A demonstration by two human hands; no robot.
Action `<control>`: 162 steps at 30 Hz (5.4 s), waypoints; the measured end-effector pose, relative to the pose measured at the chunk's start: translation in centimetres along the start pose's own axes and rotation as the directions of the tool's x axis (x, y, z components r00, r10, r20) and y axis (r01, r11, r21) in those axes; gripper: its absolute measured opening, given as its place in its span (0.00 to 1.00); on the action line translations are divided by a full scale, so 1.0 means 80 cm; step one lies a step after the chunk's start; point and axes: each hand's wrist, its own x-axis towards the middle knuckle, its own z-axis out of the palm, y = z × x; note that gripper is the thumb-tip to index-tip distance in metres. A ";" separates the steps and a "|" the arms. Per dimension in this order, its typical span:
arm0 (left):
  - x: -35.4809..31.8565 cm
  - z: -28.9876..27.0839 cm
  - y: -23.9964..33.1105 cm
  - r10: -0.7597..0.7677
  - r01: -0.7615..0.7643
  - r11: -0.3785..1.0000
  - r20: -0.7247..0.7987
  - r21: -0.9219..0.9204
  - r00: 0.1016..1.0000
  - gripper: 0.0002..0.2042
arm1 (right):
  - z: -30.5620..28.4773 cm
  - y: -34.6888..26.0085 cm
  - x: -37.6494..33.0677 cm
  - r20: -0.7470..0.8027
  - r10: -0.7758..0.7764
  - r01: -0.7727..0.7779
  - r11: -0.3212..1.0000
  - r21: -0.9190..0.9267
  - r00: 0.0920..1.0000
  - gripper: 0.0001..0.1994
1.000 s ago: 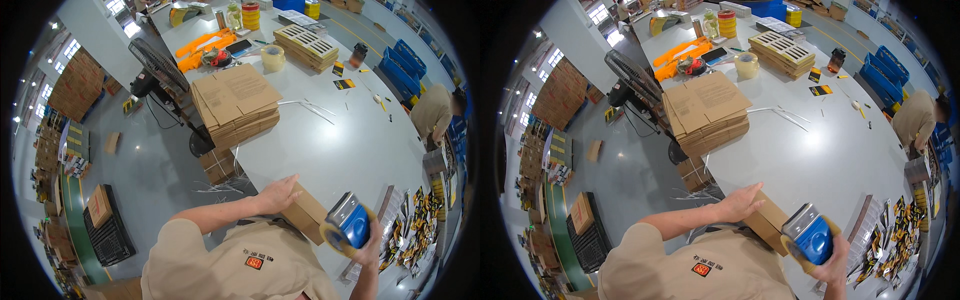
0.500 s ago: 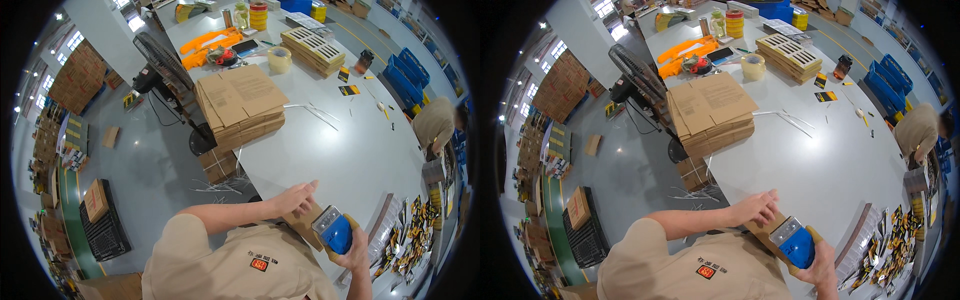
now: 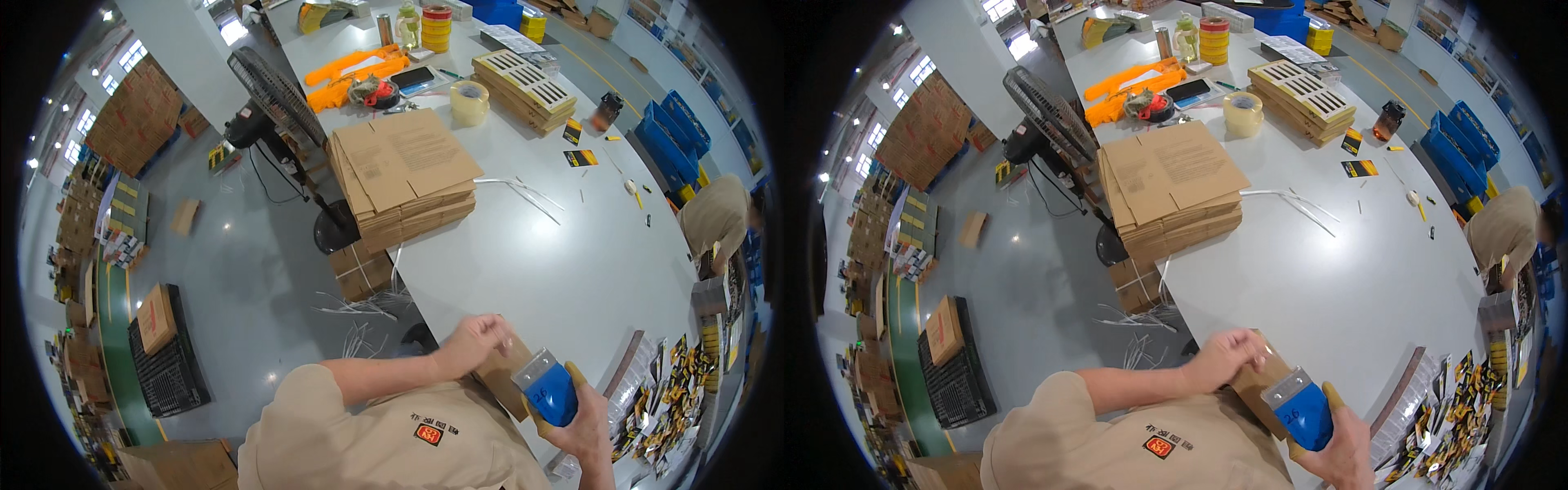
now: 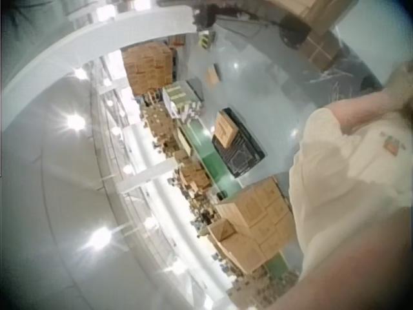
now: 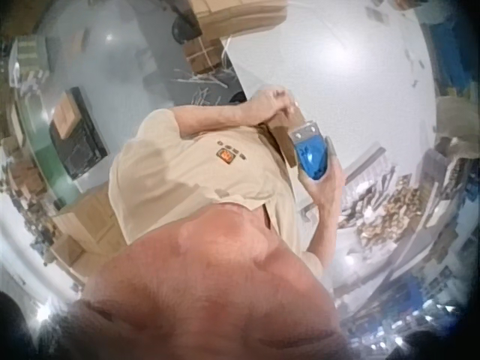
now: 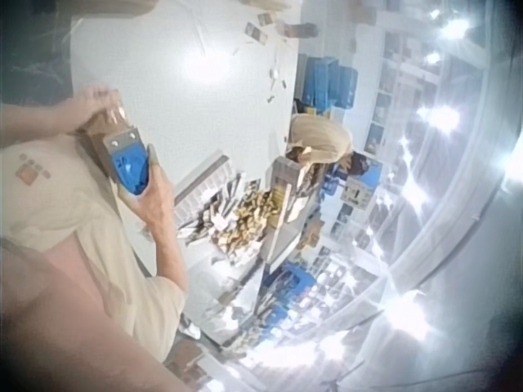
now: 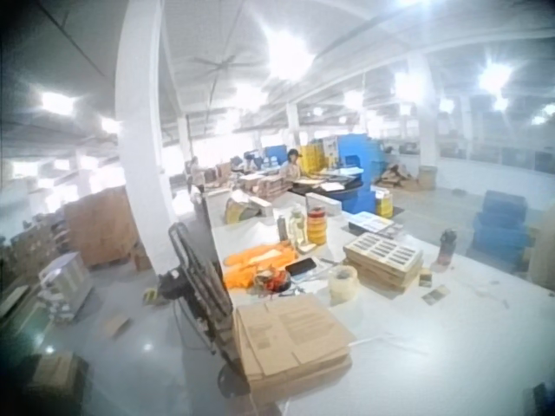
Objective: The person assembles flat cardboard sheets into small boxes by folding and taping the seams with a handheld tape dispenser. They repeatedly pick up sheets, fold them into box shapes, and secure the edges with tape, stacking the finished boxes on the table.
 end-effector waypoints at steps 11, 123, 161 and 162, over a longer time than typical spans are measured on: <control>0.016 -0.064 -0.015 -0.129 0.209 0.961 -0.371 0.184 0.920 0.16 | 0.000 -0.013 0.022 0.199 0.075 -0.027 0.972 -0.232 0.977 0.45; -0.019 -0.055 0.108 0.038 -0.241 0.448 0.251 0.861 0.967 0.12 | 0.131 0.178 0.052 -0.594 0.735 0.349 0.491 0.798 0.327 0.18; 0.026 -0.060 0.023 0.053 -0.538 0.344 0.557 0.769 0.829 0.28 | 0.058 0.088 -0.037 -0.521 0.390 0.010 0.793 0.609 0.759 0.42; 0.028 -0.056 0.014 0.046 -0.494 0.334 0.509 0.803 0.860 0.29 | 0.055 0.086 -0.038 -0.516 0.383 -0.022 0.818 0.575 0.766 0.42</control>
